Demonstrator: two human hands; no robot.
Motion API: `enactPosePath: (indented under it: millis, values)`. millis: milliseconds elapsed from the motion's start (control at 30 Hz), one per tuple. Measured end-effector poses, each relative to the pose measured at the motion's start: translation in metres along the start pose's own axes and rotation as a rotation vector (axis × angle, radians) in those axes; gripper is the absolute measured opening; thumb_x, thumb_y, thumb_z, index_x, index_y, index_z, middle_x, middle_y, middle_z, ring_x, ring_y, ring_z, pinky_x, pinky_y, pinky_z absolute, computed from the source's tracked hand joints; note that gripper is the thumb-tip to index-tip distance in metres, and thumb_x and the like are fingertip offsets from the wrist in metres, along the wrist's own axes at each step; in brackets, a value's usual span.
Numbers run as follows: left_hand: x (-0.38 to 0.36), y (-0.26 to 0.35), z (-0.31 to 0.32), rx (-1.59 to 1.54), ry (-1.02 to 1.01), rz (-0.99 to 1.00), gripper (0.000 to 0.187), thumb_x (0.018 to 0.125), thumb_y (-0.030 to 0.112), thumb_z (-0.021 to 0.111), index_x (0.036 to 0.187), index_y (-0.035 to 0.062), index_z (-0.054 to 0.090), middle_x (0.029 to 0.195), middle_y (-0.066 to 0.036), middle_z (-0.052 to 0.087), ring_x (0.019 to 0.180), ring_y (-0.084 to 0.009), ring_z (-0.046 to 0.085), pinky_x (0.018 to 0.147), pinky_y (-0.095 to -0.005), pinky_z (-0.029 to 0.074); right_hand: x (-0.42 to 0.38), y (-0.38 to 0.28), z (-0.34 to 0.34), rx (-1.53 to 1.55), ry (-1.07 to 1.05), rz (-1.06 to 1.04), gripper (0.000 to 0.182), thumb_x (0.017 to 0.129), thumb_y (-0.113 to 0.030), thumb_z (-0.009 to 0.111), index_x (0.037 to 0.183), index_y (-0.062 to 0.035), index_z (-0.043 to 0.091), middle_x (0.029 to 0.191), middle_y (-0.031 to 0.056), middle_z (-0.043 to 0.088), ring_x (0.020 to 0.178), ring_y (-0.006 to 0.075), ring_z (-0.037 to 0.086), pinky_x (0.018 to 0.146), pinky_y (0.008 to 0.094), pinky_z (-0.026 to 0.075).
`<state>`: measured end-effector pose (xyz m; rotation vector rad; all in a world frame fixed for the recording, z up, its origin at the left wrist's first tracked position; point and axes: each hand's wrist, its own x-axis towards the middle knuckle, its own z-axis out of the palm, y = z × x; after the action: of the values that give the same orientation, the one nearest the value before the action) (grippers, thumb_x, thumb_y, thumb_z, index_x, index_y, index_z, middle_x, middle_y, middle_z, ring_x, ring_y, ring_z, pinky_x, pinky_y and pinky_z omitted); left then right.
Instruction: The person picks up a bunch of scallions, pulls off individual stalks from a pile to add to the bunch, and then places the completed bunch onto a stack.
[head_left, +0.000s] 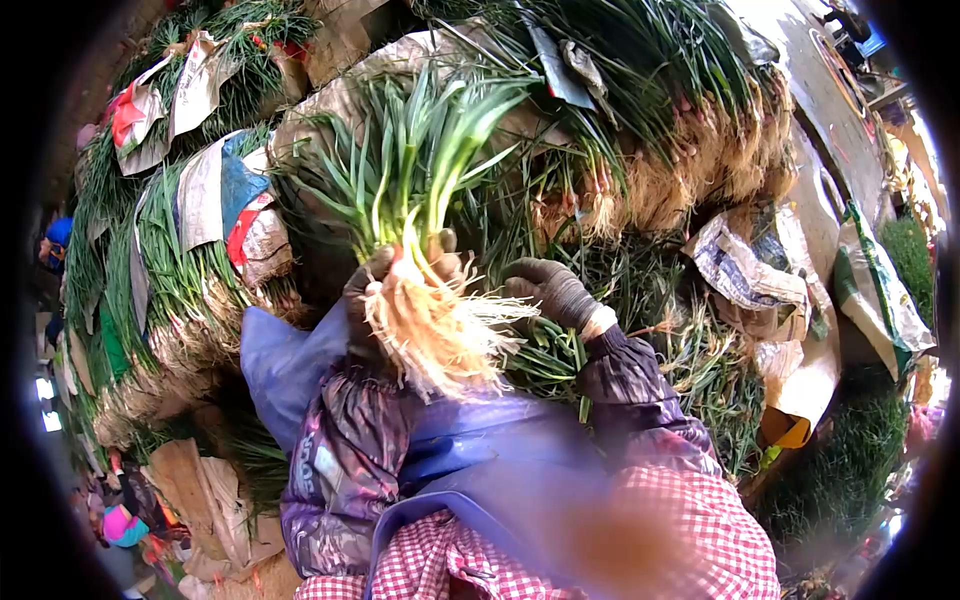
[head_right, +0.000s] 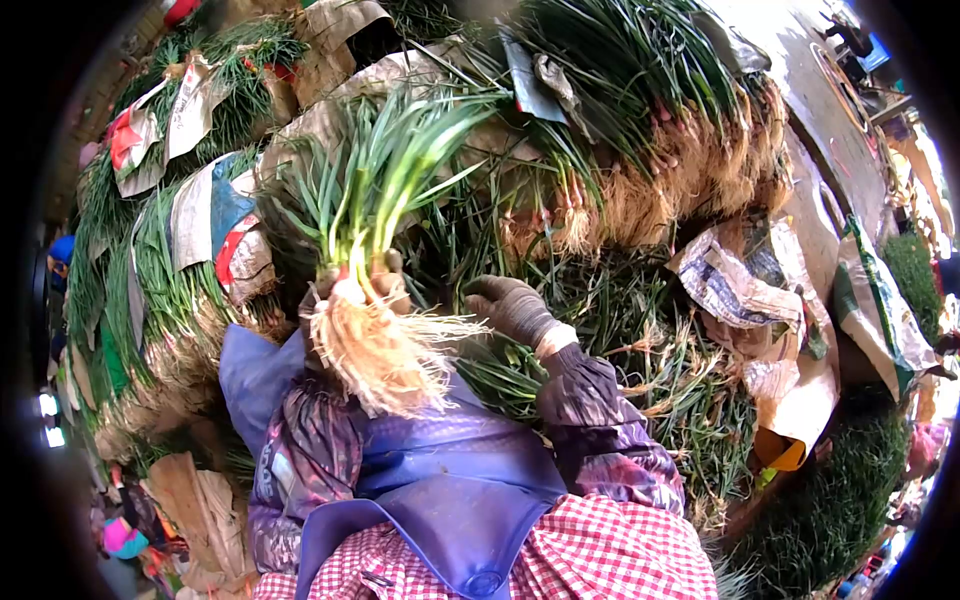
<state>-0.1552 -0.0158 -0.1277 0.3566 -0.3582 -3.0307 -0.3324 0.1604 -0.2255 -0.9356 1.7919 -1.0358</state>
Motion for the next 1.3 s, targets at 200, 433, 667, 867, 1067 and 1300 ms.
enactPosePath:
  millis: [200,433,667,867,1067,1300]
  values:
    - [-0.072,0.023,0.033,-0.143,-0.096,0.005,0.046,0.082,0.028,0.062,0.114,0.0038,0.041,0.088,-0.006,0.045,0.092,-0.0243,0.043,0.076,-0.0345,0.046,-0.001,-0.068,0.012,0.562,0.035,-0.079,0.031,0.088,-0.019,0.062,0.113,-0.0005,0.059,0.083,-0.0005,0.062,0.071,0.0054,0.053,0.065,0.0206,0.047]
    - [-0.114,0.026,0.062,-0.212,-0.134,-0.001,0.041,0.072,0.020,0.067,0.106,0.0097,0.046,0.080,-0.002,0.043,0.089,-0.0191,0.041,0.082,-0.0312,0.042,0.006,-0.145,0.070,0.657,-0.552,-0.557,0.069,0.083,-0.028,0.068,0.139,-0.0093,0.035,0.124,0.0072,0.052,0.090,0.0118,0.056,0.078,0.0270,0.048]
    - [-0.162,0.046,0.109,-0.058,-0.124,0.016,0.035,0.072,0.013,0.068,0.101,0.0122,0.048,0.075,-0.001,0.045,0.086,-0.0173,0.043,0.078,-0.0350,0.043,-0.045,-0.151,0.052,0.524,-1.033,-0.379,0.031,0.093,-0.028,0.055,0.095,0.0009,0.065,0.082,0.0070,0.065,0.071,0.0119,0.059,0.060,0.0226,0.046]
    - [-0.211,0.042,0.126,-0.065,-0.139,0.164,0.027,0.074,0.008,0.068,0.087,0.0155,0.046,0.063,0.001,0.044,0.071,-0.0163,0.046,0.070,-0.0395,0.045,0.031,-0.057,-0.004,-0.898,-0.067,-0.209,0.027,0.081,-0.022,0.065,0.106,-0.0109,0.063,0.085,0.0113,0.064,0.074,0.0199,0.061,0.070,0.0310,0.049]
    - [-0.237,0.032,0.121,-0.002,-0.195,0.170,0.014,0.090,0.022,0.056,0.082,0.0141,0.047,0.057,0.000,0.047,0.065,-0.0164,0.047,0.067,-0.0388,0.048,0.080,-0.206,0.028,0.190,-0.041,-0.487,0.031,0.086,-0.023,0.063,0.112,-0.0057,0.059,0.094,0.0123,0.066,0.082,0.0178,0.063,0.074,0.0278,0.049]
    - [-0.268,0.018,0.114,0.066,-0.146,0.146,0.019,0.077,0.021,0.069,0.088,0.0104,0.060,0.054,-0.001,0.048,0.064,-0.0162,0.049,0.065,-0.0376,0.047,0.152,-0.320,0.083,-0.270,0.009,-0.870,0.040,0.081,-0.023,0.066,0.119,-0.0158,0.056,0.089,0.0128,0.066,0.081,0.0264,0.065,0.073,0.0363,0.050]
